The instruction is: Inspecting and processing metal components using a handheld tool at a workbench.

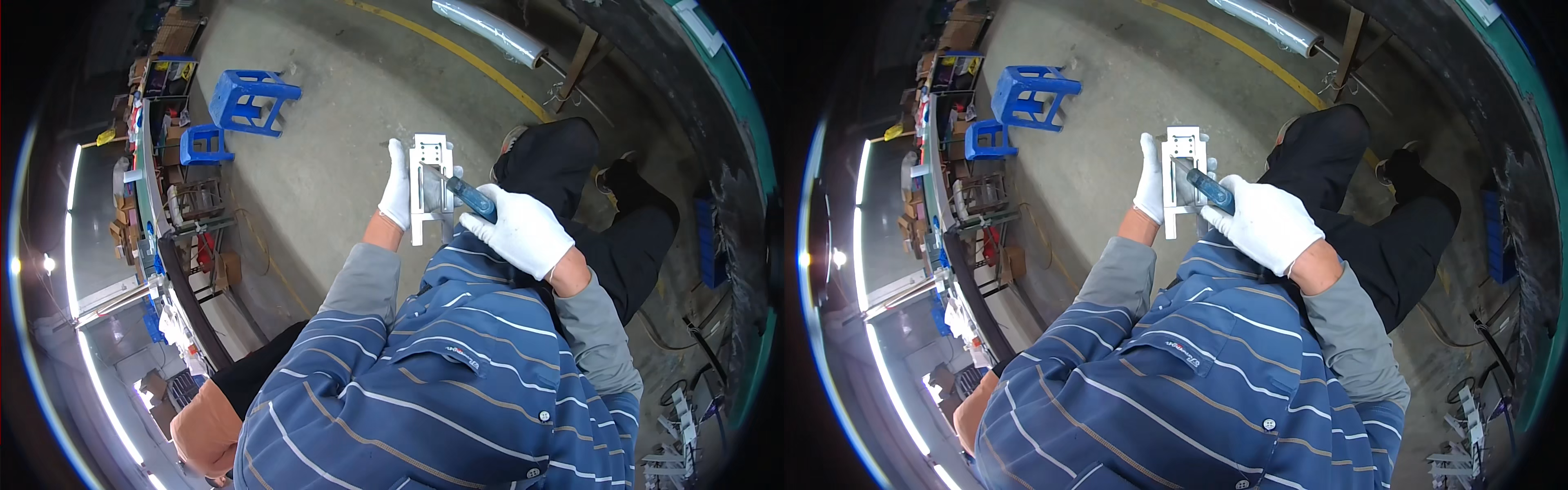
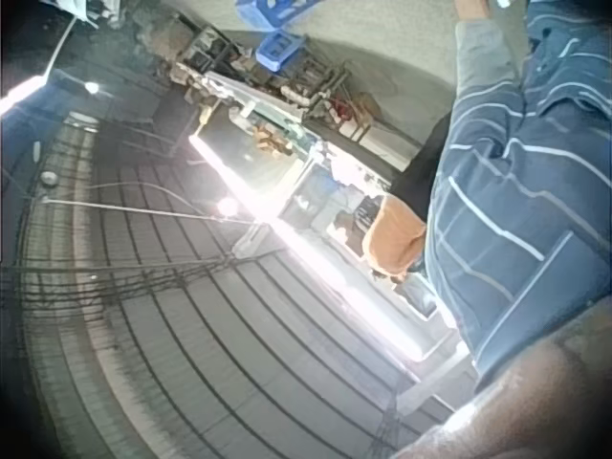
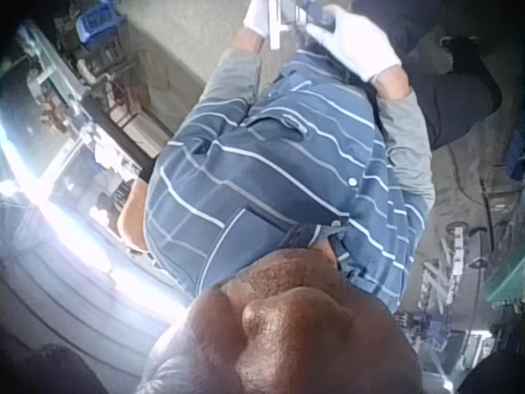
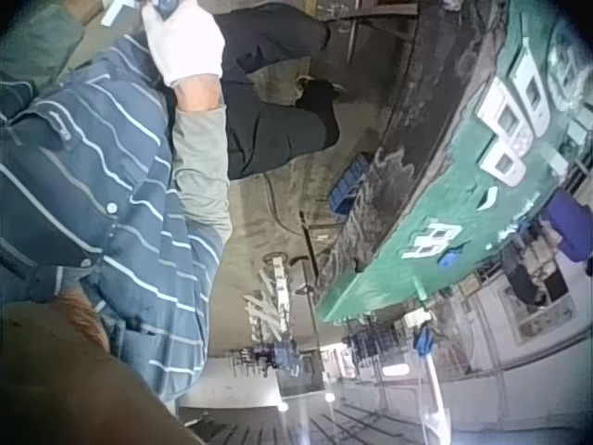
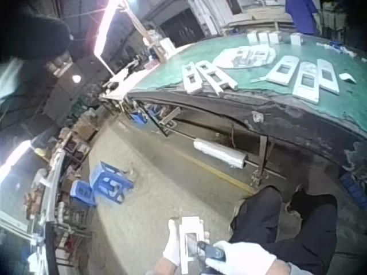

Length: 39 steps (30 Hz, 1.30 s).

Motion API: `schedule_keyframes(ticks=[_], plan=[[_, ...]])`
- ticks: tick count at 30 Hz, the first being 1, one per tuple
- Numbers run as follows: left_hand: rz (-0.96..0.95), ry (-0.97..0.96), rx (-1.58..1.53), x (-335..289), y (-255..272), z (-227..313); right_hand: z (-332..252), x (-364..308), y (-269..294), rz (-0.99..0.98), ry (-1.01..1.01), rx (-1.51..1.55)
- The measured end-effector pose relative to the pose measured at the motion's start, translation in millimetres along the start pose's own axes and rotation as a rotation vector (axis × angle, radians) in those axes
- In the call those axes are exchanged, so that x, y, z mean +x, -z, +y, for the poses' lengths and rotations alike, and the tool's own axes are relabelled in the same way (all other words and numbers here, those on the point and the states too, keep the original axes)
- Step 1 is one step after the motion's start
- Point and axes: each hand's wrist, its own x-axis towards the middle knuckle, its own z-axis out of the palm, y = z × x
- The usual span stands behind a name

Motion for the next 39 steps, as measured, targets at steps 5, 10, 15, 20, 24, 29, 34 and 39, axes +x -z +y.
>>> schedule_keyframes(ticks=[5, 10, 15, 20, 24, 29, 34, 39], plan=[[-0.066, 0.027, 0.003, -3.0, -4.9, 0.7, -1.0, 1.2, 1.2, -0.008, -0.011, -0.011], [-0.201, 0.041, -0.037, -1.0, 10.9, 1.5, 10.6, 5.2, 5.8, 0.038, -0.01, 0.009], [-0.176, 0.065, 0.008, -3.8, 8.2, 5.2, 10.3, 7.3, 4.9, 0.015, -0.018, 0.03], [-0.087, 0.042, 0.049, -4.3, 1.5, 4.9, 9.8, 7.2, 1.8, -0.034, -0.02, 0.045], [-0.035, 0.015, 0.082, -7.9, 3.3, 3.6, 7.4, 5.7, 0.2, -0.056, -0.034, 0.045], [-0.063, 0.038, 0.061, -5.8, 8.7, -0.2, 10.4, 7.8, 0.1, -0.041, -0.04, 0.047], [-0.118, 0.067, -0.018, -5.5, 14.6, 2.7, 13.2, 9.4, -2.1, -0.004, -0.038, 0.042], [0.05, 0.062, 0.084, -10.5, 8.8, 2.7, 18.2, 13.4, -2.6, 0.016, -0.073, 0.003]])
